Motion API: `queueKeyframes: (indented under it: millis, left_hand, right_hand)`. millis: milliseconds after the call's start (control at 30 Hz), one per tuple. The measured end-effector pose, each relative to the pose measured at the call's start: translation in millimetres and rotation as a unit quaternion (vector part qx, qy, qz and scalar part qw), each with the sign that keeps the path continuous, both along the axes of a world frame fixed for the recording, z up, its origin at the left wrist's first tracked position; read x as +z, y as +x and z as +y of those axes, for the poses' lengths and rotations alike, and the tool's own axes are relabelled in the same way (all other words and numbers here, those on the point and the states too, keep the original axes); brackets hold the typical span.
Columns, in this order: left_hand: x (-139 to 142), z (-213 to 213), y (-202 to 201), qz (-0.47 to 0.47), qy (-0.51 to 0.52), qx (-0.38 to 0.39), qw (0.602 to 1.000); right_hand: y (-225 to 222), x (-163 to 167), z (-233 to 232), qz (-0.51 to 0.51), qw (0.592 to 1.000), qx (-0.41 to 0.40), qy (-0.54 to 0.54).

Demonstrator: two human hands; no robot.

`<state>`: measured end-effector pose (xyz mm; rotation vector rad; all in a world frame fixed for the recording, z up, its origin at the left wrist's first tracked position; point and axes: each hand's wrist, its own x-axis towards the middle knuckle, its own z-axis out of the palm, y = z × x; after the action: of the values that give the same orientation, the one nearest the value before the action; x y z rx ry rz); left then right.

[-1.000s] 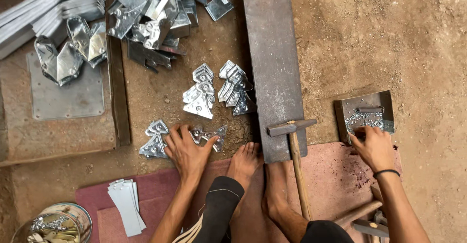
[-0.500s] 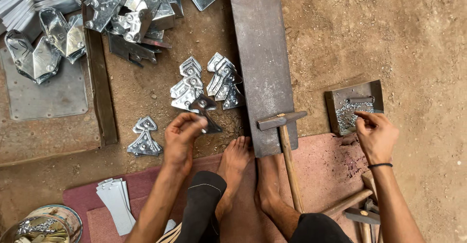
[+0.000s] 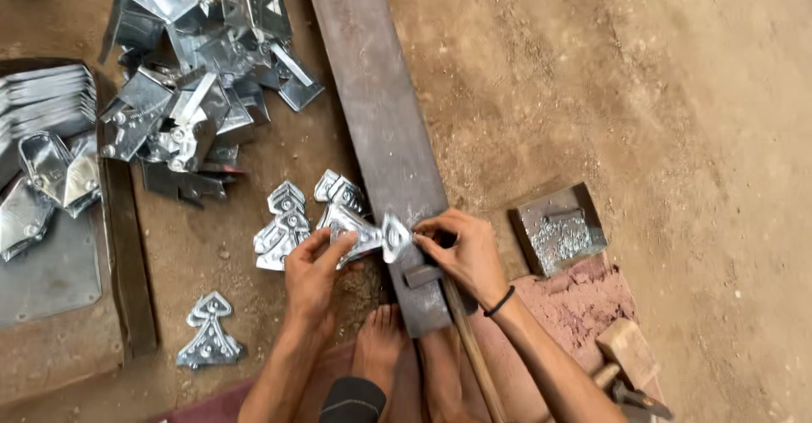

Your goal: The person sits on the ground and hammers small metal fasteners into shaped sheet-metal ornament pieces placed on a long steel beam, working one piece at a time. They pick each ornament, position it on the beam, hammer the fasteners in, and set the finished piece aside with completed pieces.

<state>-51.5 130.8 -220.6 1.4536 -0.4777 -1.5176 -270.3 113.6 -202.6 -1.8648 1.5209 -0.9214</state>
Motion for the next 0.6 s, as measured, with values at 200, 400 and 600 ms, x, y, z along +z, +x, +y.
queueKeyframes:
  millis: [200,400,600]
  left_hand:
    - [-30,18,13,0.047,-0.041,-0.074,0.995]
    - [-42,21,9,0.017,-0.036,-0.078,0.996]
    - [-41,23,9,-0.029,-0.059,-0.089,0.994]
  right_hand:
    - [-5,-18,95,0.06,0.995,-0.028,-0.075]
    - [-21,-40,195,0.118,0.984,-0.088,0.105]
    - [-41,-49,223,0.1,0.959,-0.199,0.176]
